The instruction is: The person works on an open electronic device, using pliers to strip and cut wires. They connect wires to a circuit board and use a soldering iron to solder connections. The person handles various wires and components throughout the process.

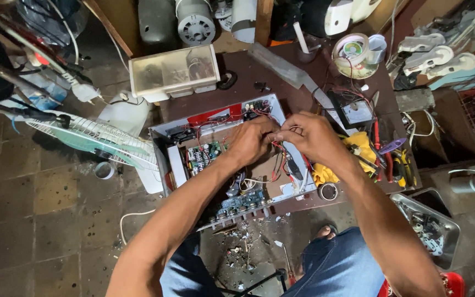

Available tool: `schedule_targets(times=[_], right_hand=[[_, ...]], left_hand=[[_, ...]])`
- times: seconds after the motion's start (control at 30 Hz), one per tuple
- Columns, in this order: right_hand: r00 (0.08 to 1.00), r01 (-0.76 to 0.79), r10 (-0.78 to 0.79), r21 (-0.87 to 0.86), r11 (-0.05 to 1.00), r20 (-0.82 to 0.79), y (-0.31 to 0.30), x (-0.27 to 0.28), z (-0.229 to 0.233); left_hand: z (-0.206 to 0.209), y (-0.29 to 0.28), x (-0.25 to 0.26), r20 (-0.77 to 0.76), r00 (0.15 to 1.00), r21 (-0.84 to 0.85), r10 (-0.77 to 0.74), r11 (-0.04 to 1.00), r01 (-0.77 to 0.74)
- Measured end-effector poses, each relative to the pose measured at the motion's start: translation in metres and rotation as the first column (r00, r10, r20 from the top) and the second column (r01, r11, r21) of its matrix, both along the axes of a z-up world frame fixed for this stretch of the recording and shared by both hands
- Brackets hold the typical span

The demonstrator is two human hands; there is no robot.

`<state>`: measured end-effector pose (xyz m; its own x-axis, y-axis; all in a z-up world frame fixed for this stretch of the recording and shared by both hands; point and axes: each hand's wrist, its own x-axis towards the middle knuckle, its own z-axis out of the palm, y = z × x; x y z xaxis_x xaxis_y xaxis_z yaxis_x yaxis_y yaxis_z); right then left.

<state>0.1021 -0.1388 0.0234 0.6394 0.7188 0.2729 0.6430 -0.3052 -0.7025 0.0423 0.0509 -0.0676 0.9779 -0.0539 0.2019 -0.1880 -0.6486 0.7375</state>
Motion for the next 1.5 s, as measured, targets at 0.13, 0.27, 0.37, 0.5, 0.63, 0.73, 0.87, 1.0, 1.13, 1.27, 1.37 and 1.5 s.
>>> schedule_targets(times=[0.13, 0.27, 0.37, 0.5, 0.63, 0.73, 0.87, 1.0, 1.13, 1.27, 1.37, 1.5], right_hand=[[0.930, 0.027, 0.016, 0.111, 0.993, -0.368, -0.006, -0.004, 0.025], [0.926, 0.043, 0.025, 0.171, 0.984, -0.376, -0.005, -0.004, 0.008], [0.917, 0.050, 0.045, 0.228, 0.972, -0.396, -0.002, -0.009, -0.003], [0.930, 0.062, 0.047, 0.280, 0.958, -0.365, 0.008, -0.009, -0.018], [0.949, 0.091, -0.004, 0.262, 0.961, -0.315, 0.011, 0.001, -0.042], [0.957, 0.108, -0.051, 0.187, 0.977, -0.285, 0.012, -0.001, -0.032], [0.977, 0.100, -0.084, 0.075, 0.992, -0.194, 0.019, 0.005, -0.029], [0.989, 0.089, -0.102, -0.117, 0.989, -0.110, 0.019, 0.007, -0.021], [0.991, -0.025, -0.001, -0.191, 0.981, -0.131, 0.021, 0.011, 0.001], [0.947, -0.021, 0.016, -0.013, 1.000, -0.319, 0.016, 0.014, 0.016], [0.857, 0.087, 0.044, 0.227, 0.970, -0.514, 0.001, 0.005, 0.029], [0.812, 0.197, 0.047, 0.348, 0.916, -0.582, -0.027, -0.011, 0.031]], left_hand=[[0.017, -0.006, -0.008, 0.027, 1.000, -0.003, 0.014, 1.000, -0.014], [0.003, -0.005, -0.006, 0.079, 0.997, 0.026, -0.017, 1.000, 0.015], [-0.001, -0.003, -0.008, 0.103, 0.995, 0.047, -0.012, 0.999, 0.008], [-0.005, -0.005, -0.004, 0.174, 0.983, 0.112, -0.055, 0.993, 0.036], [0.002, -0.008, -0.001, 0.188, 0.982, 0.193, -0.029, 0.981, -0.009], [-0.001, -0.009, 0.002, 0.204, 0.978, 0.213, -0.034, 0.977, -0.011], [-0.021, -0.007, 0.008, 0.218, 0.975, 0.256, -0.033, 0.966, -0.024], [-0.008, -0.010, 0.010, 0.274, 0.961, 0.371, -0.046, 0.927, -0.062], [-0.028, -0.006, 0.014, 0.263, 0.961, 0.330, -0.080, 0.944, -0.012], [-0.007, -0.009, 0.003, 0.205, 0.977, 0.310, -0.063, 0.951, -0.004], [0.005, -0.006, -0.001, 0.125, 0.992, 0.283, -0.031, 0.959, -0.005], [0.037, -0.006, -0.009, 0.016, 0.999, 0.079, -0.047, 0.996, 0.045]])
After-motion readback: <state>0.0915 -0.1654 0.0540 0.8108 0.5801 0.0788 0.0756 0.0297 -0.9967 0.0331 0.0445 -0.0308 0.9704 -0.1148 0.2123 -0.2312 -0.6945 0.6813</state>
